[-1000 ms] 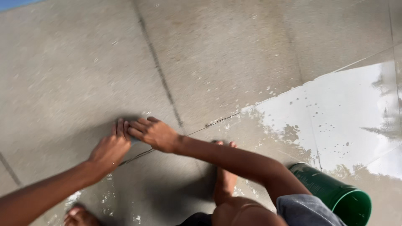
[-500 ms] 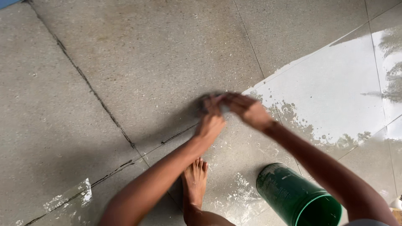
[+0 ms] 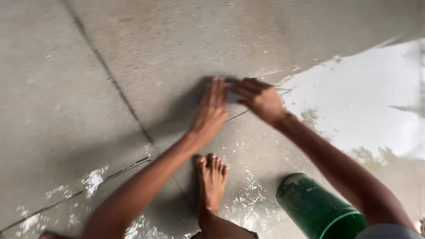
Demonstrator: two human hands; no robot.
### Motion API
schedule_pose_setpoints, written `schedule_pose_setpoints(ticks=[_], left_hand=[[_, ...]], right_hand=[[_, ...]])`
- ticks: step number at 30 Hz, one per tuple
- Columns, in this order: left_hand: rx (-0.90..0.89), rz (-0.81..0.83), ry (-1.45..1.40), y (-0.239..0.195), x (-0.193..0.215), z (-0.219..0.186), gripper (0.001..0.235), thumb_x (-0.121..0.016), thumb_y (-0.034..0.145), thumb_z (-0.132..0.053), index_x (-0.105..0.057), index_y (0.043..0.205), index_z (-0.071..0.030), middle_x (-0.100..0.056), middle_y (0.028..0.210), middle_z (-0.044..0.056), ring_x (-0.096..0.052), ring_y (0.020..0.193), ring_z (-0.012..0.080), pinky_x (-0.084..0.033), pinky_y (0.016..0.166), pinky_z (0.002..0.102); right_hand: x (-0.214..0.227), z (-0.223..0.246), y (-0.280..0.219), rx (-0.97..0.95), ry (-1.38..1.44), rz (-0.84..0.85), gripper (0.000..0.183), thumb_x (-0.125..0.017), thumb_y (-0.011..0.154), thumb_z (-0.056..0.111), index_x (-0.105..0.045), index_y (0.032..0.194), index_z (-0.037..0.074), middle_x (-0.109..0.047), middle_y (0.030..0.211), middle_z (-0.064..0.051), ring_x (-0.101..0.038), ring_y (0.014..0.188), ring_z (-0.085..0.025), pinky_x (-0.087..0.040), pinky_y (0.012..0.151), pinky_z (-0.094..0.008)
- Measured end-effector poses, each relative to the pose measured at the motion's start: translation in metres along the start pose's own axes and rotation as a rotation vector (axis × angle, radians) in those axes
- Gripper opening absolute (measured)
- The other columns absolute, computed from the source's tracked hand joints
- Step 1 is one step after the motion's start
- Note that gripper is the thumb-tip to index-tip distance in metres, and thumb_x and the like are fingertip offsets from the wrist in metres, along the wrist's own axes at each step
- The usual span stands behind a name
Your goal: The person scrubs a tiled floor using a grey scrubbing tool and water from a green bucket. They pour water onto the floor and scrub the surface in circular and back-and-forth motions, focusing on the grout lines and tile surfaces.
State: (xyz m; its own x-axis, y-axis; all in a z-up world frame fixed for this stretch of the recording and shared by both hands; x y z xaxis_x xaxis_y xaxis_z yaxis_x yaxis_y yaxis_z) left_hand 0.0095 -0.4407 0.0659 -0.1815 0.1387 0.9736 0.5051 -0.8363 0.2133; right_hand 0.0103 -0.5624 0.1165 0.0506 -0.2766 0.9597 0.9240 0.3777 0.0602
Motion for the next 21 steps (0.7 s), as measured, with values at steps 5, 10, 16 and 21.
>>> schedule_pose_setpoints(ticks=[5,10,16,21], left_hand=[[-0.007,0.145,0.185,-0.154,0.018,0.145,0.058,-0.054,0.097,-0.046,-0.066,0.13,0.0,-0.059,0.146,0.023,-0.05,0.143,0.0379,-0.034,0.125,0.05],[0.123,0.14,-0.088,-0.274,0.038,0.237,0.068,-0.047,0.106,-0.036,-0.049,0.146,0.019,-0.05,0.153,0.037,-0.048,0.145,0.0477,-0.041,0.124,0.05],[0.125,0.395,0.182,-0.244,0.008,0.22,0.072,-0.034,0.105,-0.05,-0.047,0.153,0.002,-0.044,0.164,0.019,-0.036,0.157,0.0324,-0.026,0.134,0.038],[0.154,0.225,0.039,-0.095,-0.047,0.104,0.072,-0.057,0.1,-0.049,-0.051,0.149,0.003,-0.045,0.159,0.019,-0.037,0.149,0.0401,-0.03,0.126,0.042]], right_hand=[[-0.078,0.144,0.117,0.145,0.086,-0.128,0.037,-0.083,0.079,0.025,-0.073,0.114,0.016,-0.074,0.115,-0.007,-0.071,0.104,-0.028,-0.059,0.088,-0.041],[-0.158,0.259,0.204,0.27,0.192,0.009,0.065,-0.073,0.085,0.003,-0.05,0.143,0.017,-0.059,0.142,-0.006,-0.059,0.132,-0.024,-0.059,0.093,-0.04],[-0.158,0.211,0.186,0.239,0.233,-0.062,0.055,-0.074,0.082,-0.011,-0.059,0.131,0.008,-0.065,0.135,-0.011,-0.064,0.121,-0.025,-0.062,0.093,-0.035],[-0.085,0.036,0.094,0.152,0.284,-0.035,0.057,-0.085,0.085,0.019,-0.064,0.137,0.008,-0.068,0.137,-0.013,-0.063,0.126,-0.036,-0.054,0.1,-0.044]])
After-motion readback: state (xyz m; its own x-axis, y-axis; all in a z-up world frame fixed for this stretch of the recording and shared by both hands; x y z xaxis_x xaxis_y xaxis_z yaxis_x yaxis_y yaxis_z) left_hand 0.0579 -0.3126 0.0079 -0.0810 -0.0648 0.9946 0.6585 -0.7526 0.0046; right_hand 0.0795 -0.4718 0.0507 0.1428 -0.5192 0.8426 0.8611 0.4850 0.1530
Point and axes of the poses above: each hand's wrist, its own y-axis towards the middle knuckle, its own x-axis out of the back of the hand, z = x × y, the point moved 6 cm from there along y, towards the middle knuckle
